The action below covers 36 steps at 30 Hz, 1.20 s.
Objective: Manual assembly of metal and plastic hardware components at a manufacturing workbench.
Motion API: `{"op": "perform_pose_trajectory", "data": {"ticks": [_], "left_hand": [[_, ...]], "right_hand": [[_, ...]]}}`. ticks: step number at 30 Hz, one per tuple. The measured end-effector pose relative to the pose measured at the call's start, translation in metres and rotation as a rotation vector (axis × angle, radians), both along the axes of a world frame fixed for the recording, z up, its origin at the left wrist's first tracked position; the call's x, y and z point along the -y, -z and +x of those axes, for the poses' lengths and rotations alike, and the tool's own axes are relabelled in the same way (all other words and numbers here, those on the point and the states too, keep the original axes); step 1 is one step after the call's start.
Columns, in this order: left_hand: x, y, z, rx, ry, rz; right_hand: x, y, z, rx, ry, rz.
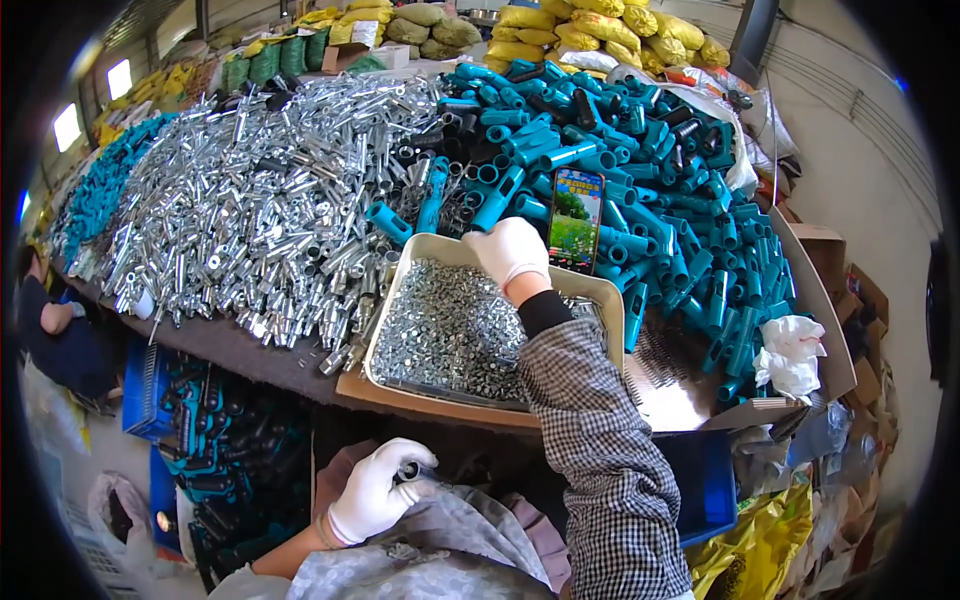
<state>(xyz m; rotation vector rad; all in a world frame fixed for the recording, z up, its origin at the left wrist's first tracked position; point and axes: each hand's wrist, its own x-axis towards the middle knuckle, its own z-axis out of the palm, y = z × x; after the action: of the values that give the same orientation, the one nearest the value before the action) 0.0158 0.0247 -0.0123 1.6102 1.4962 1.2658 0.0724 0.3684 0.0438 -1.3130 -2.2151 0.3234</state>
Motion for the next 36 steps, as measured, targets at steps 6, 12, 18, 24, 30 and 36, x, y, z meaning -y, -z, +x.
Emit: {"op": "perform_pose_trajectory", "data": {"ticks": [6, 12, 18, 24, 30, 36], "left_hand": [[-0.006, -0.009, 0.002, 0.017, -0.007, 0.083], [0.001, -0.009, -0.013, 0.256, -0.144, 0.061], [-0.006, -0.015, -0.008, 0.388, -0.159, 0.019], [0.005, -0.011, -0.004, 0.409, -0.176, 0.026], [0.006, -0.011, -0.006, 0.375, -0.192, 0.007], [0.003, -0.009, -0.009, 0.408, -0.201, -0.006]], "right_hand": [[0.013, -0.016, 0.010, -0.789, -0.214, -0.277], [0.038, -0.026, 0.064, -0.654, -0.161, -0.156], [0.030, -0.003, 0.090, -0.335, -0.146, 0.239], [0.010, -0.011, 0.108, 0.469, 0.134, 0.313], [-0.021, -0.036, 0.092, 0.306, 0.220, 0.299], [0.038, -0.026, 0.028, 0.199, -0.081, 0.114]]}}
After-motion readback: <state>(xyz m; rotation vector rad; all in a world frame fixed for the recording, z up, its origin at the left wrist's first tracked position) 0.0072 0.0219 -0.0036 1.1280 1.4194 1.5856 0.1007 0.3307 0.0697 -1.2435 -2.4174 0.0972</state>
